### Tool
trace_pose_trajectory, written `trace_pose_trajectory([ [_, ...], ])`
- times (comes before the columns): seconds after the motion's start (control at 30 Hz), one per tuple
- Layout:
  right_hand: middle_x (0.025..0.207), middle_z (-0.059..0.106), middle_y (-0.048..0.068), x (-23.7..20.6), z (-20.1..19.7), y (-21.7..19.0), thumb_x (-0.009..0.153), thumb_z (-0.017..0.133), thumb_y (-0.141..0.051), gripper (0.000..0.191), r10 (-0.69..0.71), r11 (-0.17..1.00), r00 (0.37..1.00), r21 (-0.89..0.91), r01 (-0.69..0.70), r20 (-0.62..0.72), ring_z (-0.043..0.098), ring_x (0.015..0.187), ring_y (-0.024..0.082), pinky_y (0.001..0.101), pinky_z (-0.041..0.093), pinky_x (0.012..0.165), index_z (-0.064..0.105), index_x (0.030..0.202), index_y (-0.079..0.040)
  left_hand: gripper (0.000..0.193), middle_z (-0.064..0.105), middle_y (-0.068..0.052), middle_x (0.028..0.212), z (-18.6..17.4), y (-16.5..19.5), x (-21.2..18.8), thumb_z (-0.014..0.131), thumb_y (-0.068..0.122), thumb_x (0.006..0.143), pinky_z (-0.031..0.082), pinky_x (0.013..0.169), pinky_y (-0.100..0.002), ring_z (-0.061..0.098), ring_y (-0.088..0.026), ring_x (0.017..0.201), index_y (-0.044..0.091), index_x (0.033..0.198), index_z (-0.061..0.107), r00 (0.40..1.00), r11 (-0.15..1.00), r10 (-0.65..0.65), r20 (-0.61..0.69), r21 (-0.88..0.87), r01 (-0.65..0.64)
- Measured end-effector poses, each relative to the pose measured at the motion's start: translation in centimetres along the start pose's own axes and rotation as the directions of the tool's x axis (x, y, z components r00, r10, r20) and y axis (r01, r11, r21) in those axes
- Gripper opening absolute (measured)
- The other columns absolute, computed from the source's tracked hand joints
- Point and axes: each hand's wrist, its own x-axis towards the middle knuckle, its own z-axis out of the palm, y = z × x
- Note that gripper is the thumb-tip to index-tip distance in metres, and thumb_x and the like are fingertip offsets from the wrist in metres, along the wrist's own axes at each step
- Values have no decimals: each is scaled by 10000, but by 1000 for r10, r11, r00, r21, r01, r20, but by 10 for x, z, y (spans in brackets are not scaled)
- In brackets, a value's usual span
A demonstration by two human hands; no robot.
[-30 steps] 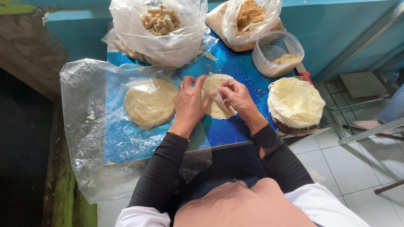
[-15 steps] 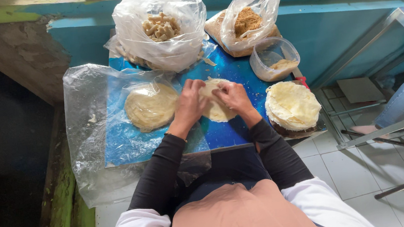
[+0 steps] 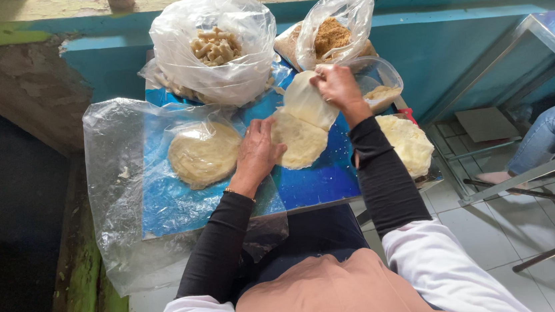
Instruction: The person stretches and thins pieces of dough by hand, pulling each piece wider and draping it over round layered cake bases on the table. After covering the bases, the person uses a knife to trim and cut the dough-covered cake.
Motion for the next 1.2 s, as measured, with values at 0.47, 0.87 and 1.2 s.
trace_pose_trajectory([
  [0.47,900,720,-26,-13,-78,61,1042,708,-181,141,190,738,981,656,-158,22,604,783,33,216,497,695,757,1046,-48,513,616,-176,1141,-4,-2,-3,824,186,776,492,947,-467,589,-389,1098,57,1233,630,1000,1000,18,18,-6,-18],
  [0.87,917,741,20,-100,-187,140,1046,737,-140,99,310,903,944,347,-255,-113,643,801,46,231,515,717,779,1049,-51,422,629,-176,1136,-13,5,-5,833,180,795,506,901,-468,595,-393,1076,59,1165,671,999,1000,3,38,7,-4],
  [1.2,908,742,87,-182,-87,52,883,792,-296,203,66,977,996,-200,-78,-68,712,785,306,404,555,659,778,915,-97,380,633,-173,1122,-19,6,-7,832,173,804,500,899,-470,598,-389,1048,44,1127,678,999,999,30,37,21,-31],
])
